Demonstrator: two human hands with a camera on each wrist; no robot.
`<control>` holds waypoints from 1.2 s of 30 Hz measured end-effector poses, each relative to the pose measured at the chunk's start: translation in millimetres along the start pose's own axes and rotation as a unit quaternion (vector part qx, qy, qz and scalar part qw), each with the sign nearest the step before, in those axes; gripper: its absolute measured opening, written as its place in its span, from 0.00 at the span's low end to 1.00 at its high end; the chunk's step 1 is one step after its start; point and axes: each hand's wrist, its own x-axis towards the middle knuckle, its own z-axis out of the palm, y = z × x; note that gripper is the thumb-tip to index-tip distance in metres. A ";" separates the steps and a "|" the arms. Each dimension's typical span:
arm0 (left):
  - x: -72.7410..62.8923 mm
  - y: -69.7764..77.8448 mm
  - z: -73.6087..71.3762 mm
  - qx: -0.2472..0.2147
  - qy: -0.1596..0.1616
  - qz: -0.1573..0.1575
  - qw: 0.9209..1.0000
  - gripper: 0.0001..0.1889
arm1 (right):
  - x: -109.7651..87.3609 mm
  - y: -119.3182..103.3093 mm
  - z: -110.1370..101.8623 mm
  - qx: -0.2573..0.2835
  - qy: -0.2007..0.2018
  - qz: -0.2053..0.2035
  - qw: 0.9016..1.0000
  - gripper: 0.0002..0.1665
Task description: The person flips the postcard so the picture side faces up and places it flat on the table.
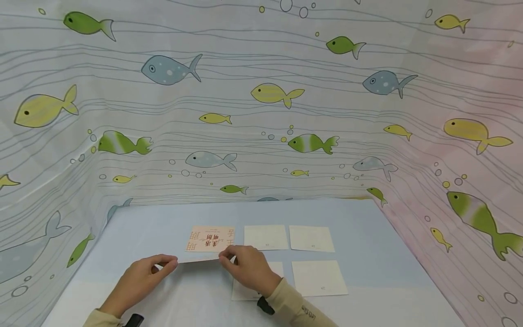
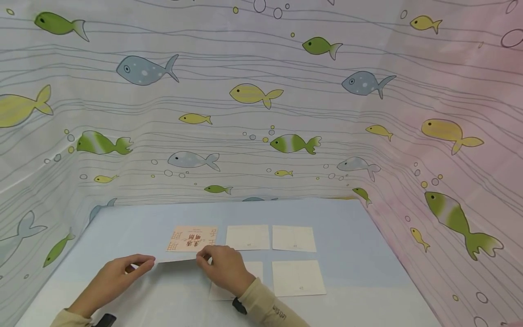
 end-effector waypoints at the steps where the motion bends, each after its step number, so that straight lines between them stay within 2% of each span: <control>1: -0.3 0.0 0.8 0.001 -0.002 0.002 1.000 0.30 | -0.8 -0.3 0.1 -0.002 -0.002 -0.001 1.000 0.12; 15: -3.8 1.0 3.5 0.015 -0.028 0.024 0.999 0.19 | -9.1 4.0 6.7 -0.001 -0.020 0.006 1.000 0.08; 24: -10.1 -2.5 4.2 0.015 -0.053 0.016 0.998 0.18 | -13.4 5.3 14.6 -0.006 -0.047 0.015 0.999 0.07; 36: -16.3 -11.0 10.4 0.016 -0.058 0.015 0.998 0.18 | -20.1 0.4 21.8 -0.028 -0.067 0.024 0.997 0.07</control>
